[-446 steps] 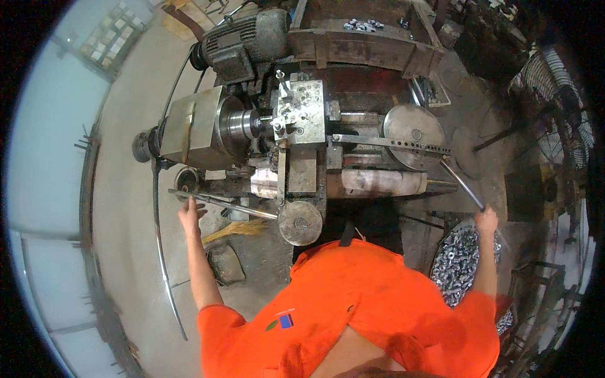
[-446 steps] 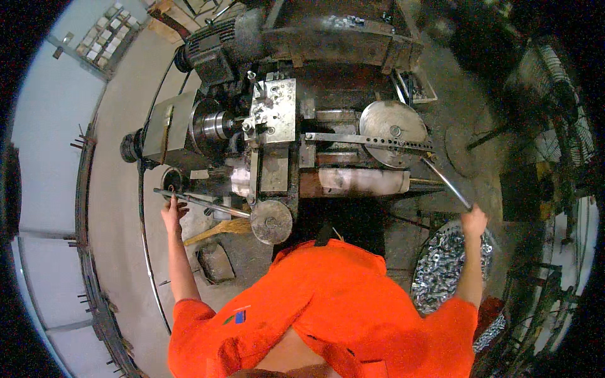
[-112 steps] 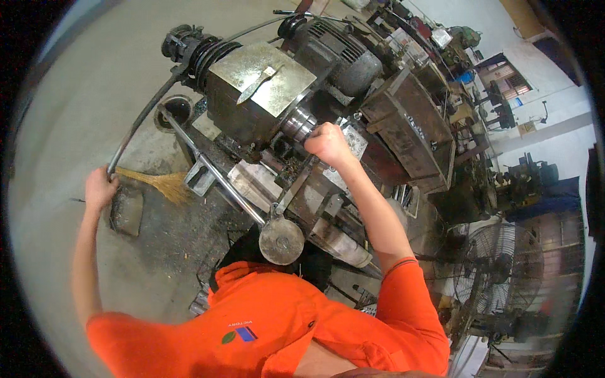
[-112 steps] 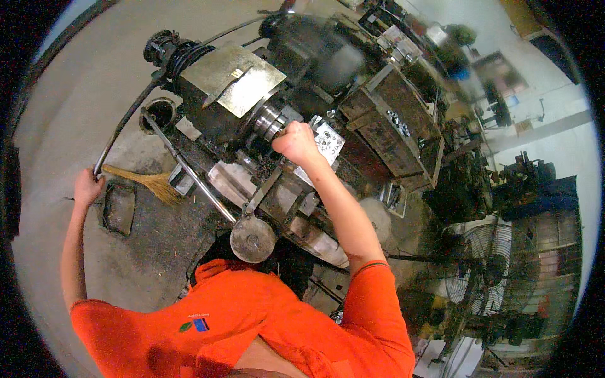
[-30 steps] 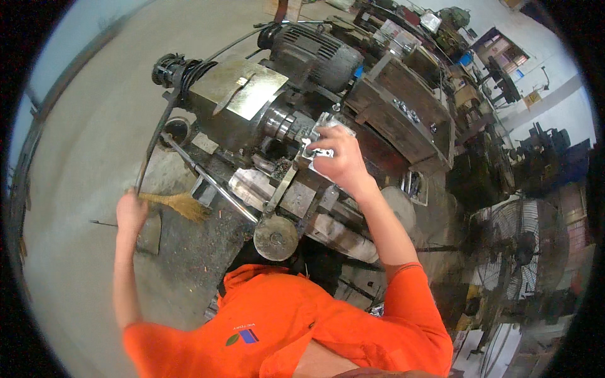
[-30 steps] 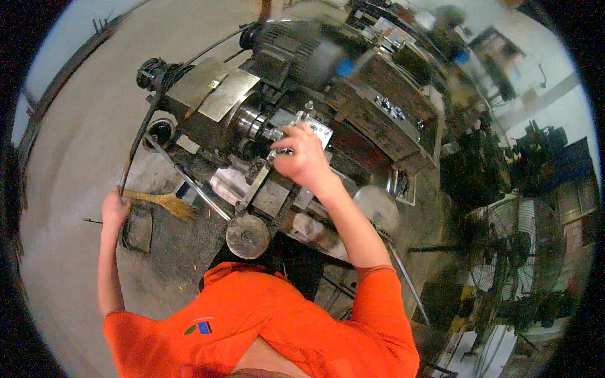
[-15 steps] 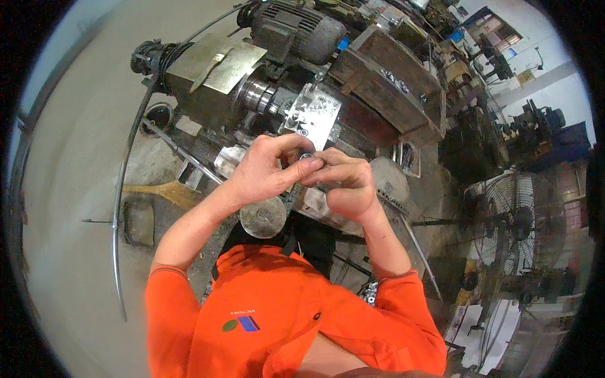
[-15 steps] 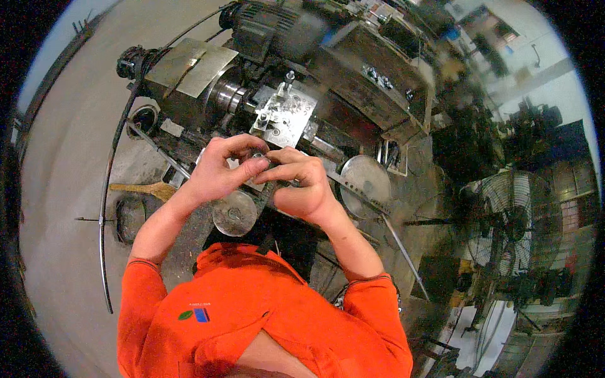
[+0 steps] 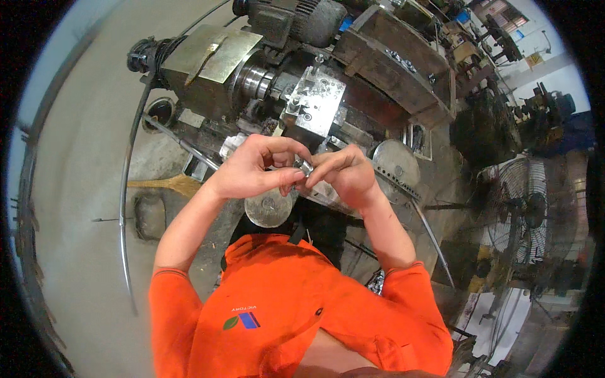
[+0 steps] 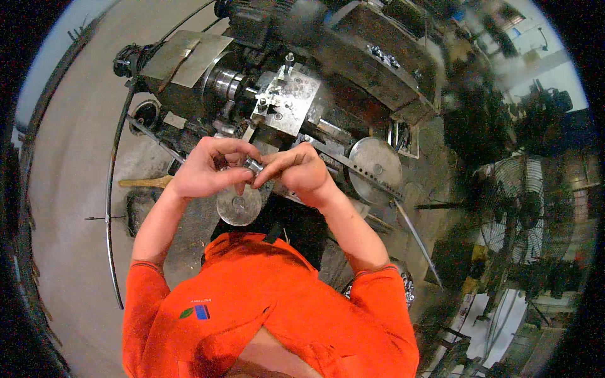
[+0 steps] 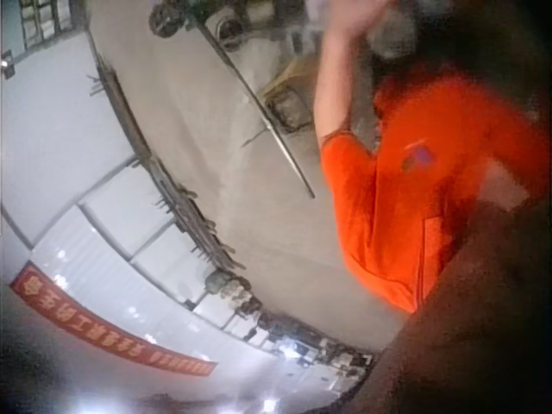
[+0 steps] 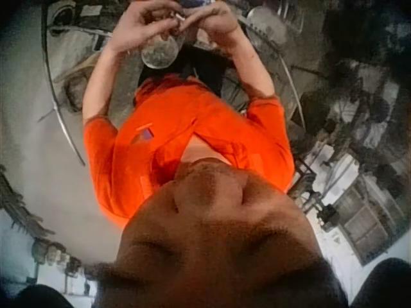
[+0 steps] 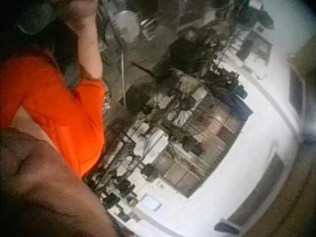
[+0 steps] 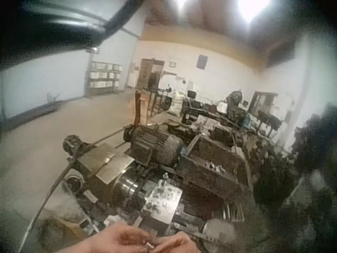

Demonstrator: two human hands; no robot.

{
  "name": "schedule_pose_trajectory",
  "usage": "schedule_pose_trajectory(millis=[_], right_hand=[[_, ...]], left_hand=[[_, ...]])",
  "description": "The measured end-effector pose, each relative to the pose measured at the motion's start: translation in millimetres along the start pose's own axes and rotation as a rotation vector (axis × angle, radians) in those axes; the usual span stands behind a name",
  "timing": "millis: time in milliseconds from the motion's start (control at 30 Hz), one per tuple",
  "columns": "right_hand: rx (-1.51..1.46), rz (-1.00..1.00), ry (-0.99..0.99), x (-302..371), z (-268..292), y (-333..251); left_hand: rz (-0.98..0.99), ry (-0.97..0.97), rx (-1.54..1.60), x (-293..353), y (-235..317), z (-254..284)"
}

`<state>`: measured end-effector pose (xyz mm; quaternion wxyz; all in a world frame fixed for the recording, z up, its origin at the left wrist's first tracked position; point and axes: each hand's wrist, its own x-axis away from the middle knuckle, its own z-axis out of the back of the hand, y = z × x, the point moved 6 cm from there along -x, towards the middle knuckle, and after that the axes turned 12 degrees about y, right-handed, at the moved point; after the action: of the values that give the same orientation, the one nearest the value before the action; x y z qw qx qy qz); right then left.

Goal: The person operates a metal turning machine, repeatedly inserting small metal pieces into the chuck, engaging the machine, and removing the processed pieces. The person uses a long metal rod to assist with insertion and removal, and places the finished pieces into a nearby bin.

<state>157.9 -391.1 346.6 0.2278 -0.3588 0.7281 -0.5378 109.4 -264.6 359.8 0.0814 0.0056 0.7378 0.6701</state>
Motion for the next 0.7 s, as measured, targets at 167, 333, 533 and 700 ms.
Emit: schedule_pose_trajectory(millis=[167, 333, 533, 700], right_hand=[[-0.36, -0.138, -0.05, 2.0, 4.5, 10.2], [-0.56, -0.147, -0.14, 3.5, 5.9, 20.8], [-0.559, -0.11, -0.153, 6.4, 5.8, 25.5], [-0.716, -0.154, -0.17, 6.8, 5.7, 34.9]], left_hand=[[-0.054, -0.05, -0.091, -2.0, 2.6, -4.1], [-0.011, -0.041, -0.037, -2.8, -4.3, -4.9], [0.045, 0.024, 0.035, -2.8, -14.3, -3.7], [0.074, 0.04, 0.091, -4.9, -15.3, -4.8]])
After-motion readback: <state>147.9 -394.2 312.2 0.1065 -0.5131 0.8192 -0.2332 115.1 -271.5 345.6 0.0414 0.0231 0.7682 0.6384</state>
